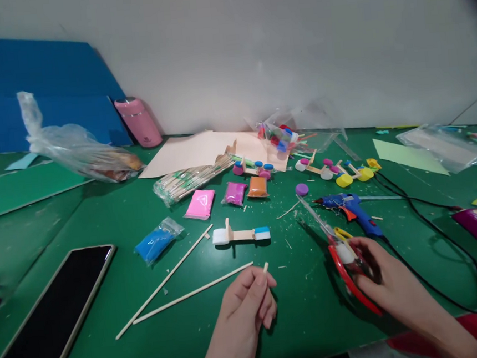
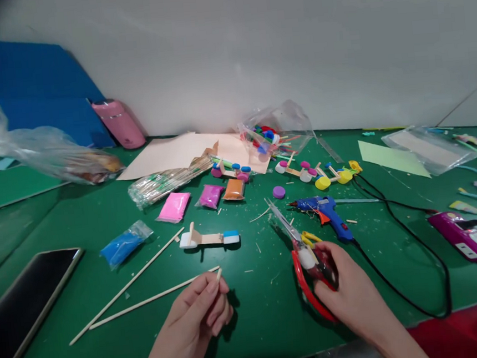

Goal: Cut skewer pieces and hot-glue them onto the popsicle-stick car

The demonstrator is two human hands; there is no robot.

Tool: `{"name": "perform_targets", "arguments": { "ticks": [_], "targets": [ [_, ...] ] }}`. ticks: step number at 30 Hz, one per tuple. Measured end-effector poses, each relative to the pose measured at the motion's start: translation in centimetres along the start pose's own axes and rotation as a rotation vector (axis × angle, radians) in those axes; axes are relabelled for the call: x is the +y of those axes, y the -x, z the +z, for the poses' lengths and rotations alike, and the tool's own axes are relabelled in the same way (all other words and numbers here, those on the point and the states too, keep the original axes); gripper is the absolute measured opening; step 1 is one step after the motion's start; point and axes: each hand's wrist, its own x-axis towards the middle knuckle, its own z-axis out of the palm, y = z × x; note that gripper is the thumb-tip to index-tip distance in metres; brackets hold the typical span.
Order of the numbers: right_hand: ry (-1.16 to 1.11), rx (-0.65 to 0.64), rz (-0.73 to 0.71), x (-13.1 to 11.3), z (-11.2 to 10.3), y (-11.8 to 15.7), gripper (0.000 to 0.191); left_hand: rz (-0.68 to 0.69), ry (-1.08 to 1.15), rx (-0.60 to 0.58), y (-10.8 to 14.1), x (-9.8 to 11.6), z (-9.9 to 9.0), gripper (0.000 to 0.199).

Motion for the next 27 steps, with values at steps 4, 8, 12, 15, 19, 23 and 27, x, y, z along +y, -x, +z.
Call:
{"name": "perform_targets", "arguments": {
  "ticks": [4,8,12,15,19,23,27],
  "targets": [
    [-0.229,-0.083,-0.058,-1.1,-0.3,2.4,0.042,0.005,0.005,-0.038,-0.1,0.0,0.2,0.021],
    [-0.192,-0.192,-0.132,-2.7,0.3,4.1,0.062,0.018,0.003,-0.047,0.0,0.4,0.4,0.021],
    [-0.129,-0.274,-0.239,-3.3,1.2,4.6,0.068,0.075,-0.126,-0.003,0.3,1.2,0.2,0.022],
    [-0.106,-0.344,-0.232,-3.5,1.7,4.7,0.069,0.163,-0.291,0.042,0.6,1.5,-0.1,0.022],
    [-0.098,-0.392,-0.214,-3.7,2.3,4.6,0.063,0.286,-0.495,0.074,0.8,1.6,-0.4,0.018],
    [-0.097,-0.395,-0.231,-4.0,2.8,4.5,0.064,0.328,-0.615,0.050,0.9,1.8,-0.4,0.017],
    [-0.138,-0.366,-0.267,-4.5,2.8,4.4,0.063,0.367,-0.679,0.039,1.0,1.9,-0.4,0.017]
  ]
}}
